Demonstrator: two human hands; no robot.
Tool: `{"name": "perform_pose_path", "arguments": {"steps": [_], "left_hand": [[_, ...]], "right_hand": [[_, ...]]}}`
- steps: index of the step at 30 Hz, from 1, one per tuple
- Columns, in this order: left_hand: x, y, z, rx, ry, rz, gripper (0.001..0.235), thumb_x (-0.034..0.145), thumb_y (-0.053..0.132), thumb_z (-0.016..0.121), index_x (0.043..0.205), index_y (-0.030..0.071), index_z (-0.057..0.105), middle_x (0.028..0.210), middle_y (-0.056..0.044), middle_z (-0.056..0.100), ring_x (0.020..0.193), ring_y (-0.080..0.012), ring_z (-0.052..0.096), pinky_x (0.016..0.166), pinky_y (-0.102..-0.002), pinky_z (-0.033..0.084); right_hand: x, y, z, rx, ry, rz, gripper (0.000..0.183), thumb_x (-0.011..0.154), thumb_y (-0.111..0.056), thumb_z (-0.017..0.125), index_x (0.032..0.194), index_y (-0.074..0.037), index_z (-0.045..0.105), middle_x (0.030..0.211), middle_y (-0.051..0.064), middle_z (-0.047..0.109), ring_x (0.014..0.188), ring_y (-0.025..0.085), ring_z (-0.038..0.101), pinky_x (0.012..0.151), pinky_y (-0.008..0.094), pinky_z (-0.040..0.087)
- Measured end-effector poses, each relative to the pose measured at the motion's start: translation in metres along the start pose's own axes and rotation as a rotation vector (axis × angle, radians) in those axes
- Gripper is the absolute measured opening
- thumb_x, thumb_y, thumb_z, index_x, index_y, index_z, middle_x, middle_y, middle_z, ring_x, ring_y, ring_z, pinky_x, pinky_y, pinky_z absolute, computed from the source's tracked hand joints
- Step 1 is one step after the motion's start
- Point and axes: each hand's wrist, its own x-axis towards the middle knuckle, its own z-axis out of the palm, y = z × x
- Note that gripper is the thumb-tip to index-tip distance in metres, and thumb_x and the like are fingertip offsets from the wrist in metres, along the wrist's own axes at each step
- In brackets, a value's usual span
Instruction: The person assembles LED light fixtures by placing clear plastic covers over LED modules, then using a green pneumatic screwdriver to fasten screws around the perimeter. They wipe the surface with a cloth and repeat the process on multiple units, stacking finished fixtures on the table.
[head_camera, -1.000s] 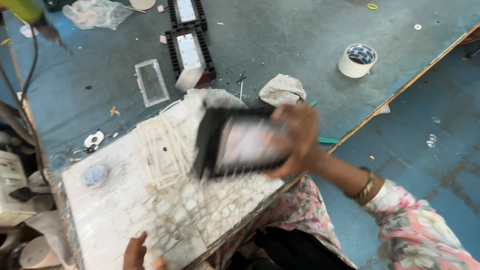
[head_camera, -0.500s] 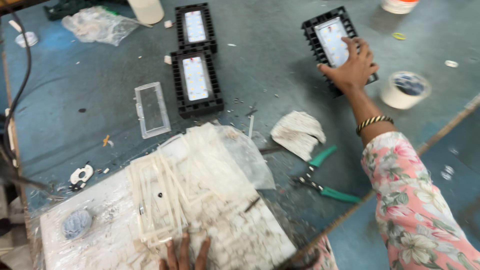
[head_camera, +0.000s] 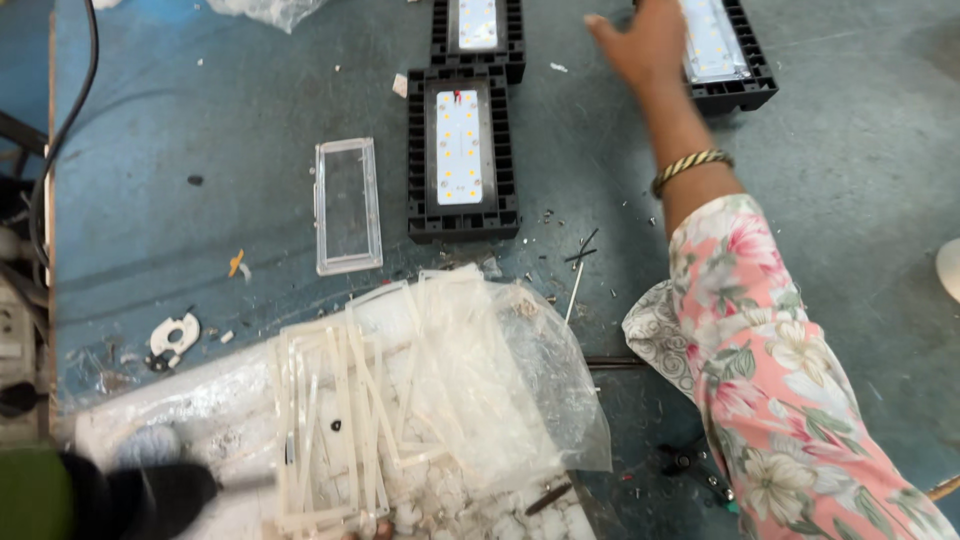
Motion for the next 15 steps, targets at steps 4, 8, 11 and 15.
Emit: {"name": "perform_pose_path", "arguments": {"steps": [4, 8, 11, 15], "left_hand": [[-0.012, -0.004, -0.023, -0.007, -0.004, -0.009, 0.055, 0.09, 0.066, 0.042, 0.137, 0.043, 0.057, 0.153, -0.014, 0.045, 0.147, -0.0435, 0.035, 0.115, -0.075, 0.018], [-0.003, 0.013, -0.066, -0.027, -0.177, -0.062, 0.051, 0.09, 0.062, 0.042, 0.136, 0.045, 0.058, 0.154, -0.013, 0.044, 0.146, -0.042, 0.037, 0.116, -0.075, 0.018], [0.023, 0.017, -0.095, -0.339, -0.067, -0.029, 0.09, 0.075, 0.09, 0.049, 0.137, 0.025, 0.056, 0.157, -0.023, 0.027, 0.144, -0.049, 0.018, 0.112, -0.075, 0.006], [0.042, 0.032, -0.152, -0.618, -0.417, -0.166, 0.097, 0.084, 0.084, 0.061, 0.149, 0.013, 0.057, 0.17, -0.024, 0.019, 0.156, -0.0497, 0.008, 0.116, -0.072, 0.001]], "right_hand": [[-0.047, -0.1, 0.012, 0.548, -0.501, 0.421, 0.052, 0.094, -0.054, 0.067, 0.101, -0.003, 0.065, 0.083, 0.016, 0.07, 0.069, 0.025, 0.073, 0.06, 0.036, 0.057], [-0.091, -0.113, 0.02, 0.774, -0.595, 0.72, 0.057, 0.095, -0.059, 0.059, 0.093, -0.002, 0.065, 0.084, 0.009, 0.065, 0.074, 0.025, 0.068, 0.06, 0.039, 0.06], [-0.099, -0.11, 0.04, 0.417, -0.475, 0.511, 0.061, 0.101, -0.057, 0.058, 0.091, 0.002, 0.071, 0.089, 0.017, 0.071, 0.084, 0.03, 0.067, 0.073, 0.044, 0.049], [-0.099, -0.127, 0.031, 0.26, -0.456, 0.415, 0.04, 0.109, -0.035, 0.051, 0.111, 0.002, 0.067, 0.104, 0.027, 0.068, 0.093, 0.041, 0.065, 0.077, 0.054, 0.048]]}}
